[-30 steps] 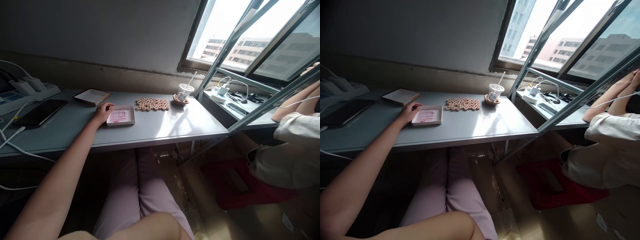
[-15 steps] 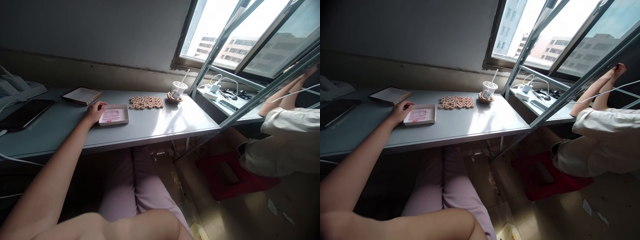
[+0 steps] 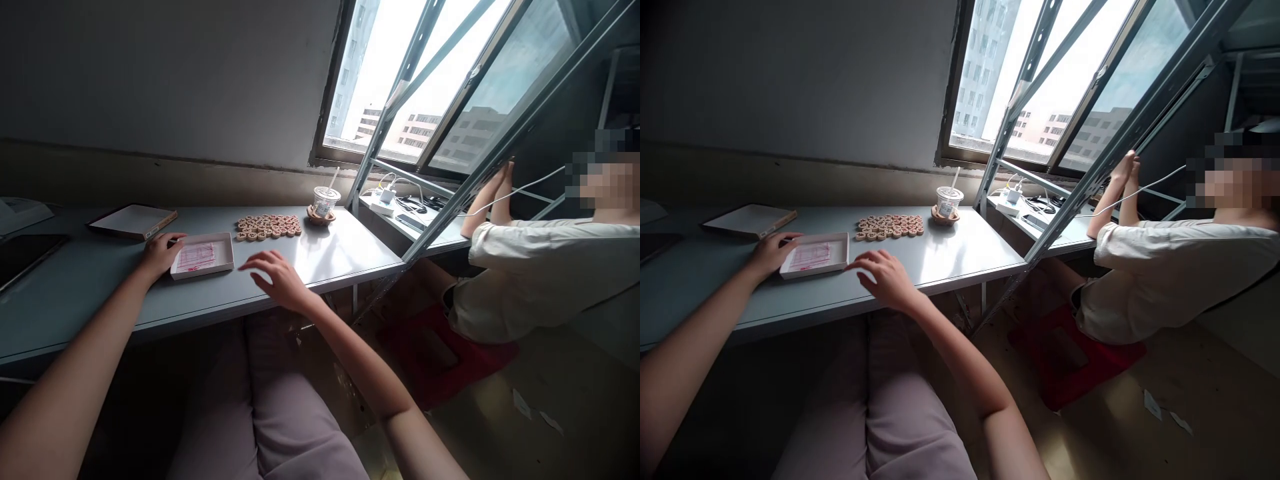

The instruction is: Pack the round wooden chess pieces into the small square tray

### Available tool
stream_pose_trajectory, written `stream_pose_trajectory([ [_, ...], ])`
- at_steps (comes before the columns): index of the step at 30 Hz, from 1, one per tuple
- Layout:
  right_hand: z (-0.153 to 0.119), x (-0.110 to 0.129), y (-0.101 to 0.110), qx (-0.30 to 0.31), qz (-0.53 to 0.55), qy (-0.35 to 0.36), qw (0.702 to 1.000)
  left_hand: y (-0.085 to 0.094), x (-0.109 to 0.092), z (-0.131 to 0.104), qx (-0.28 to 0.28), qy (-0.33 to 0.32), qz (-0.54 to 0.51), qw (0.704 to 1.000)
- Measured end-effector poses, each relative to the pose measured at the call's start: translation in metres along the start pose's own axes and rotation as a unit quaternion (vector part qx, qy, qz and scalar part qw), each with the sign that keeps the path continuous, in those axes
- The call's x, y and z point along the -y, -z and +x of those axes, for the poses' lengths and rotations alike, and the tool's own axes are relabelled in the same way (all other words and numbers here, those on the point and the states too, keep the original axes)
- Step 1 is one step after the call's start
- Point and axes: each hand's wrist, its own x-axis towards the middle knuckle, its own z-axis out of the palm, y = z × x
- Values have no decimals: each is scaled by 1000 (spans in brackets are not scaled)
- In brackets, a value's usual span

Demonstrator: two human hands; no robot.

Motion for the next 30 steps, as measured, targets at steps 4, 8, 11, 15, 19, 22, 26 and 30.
stream_pose_trajectory([
  [4, 54, -49, -9, 9, -121, -65, 990, 6, -5, -3, 26, 54, -45, 997],
  [8, 82, -81, -48, 70, -159, -78, 982, 6, -7, -4, 31, 76, -49, 995],
  [11, 80, -88, -72, 48, -145, -95, 984, 4, -5, -3, 20, 56, -40, 997],
  [15, 72, -86, -78, -12, -154, -74, 985, 2, -4, -3, 16, 37, -37, 999],
  [19, 75, -83, -73, -36, -175, -36, 983, 1, -2, -2, 8, 24, -47, 999],
  [22, 79, -81, -71, -31, -176, -3, 984, -2, 2, -2, -1, 8, -68, 998],
  [26, 84, -79, -71, -37, -141, -12, 989, -8, 8, 1, -25, -4, -112, 993],
  [30, 85, -84, -70, -51, -92, -39, 994, -14, 12, 2, -52, -16, -153, 987],
])
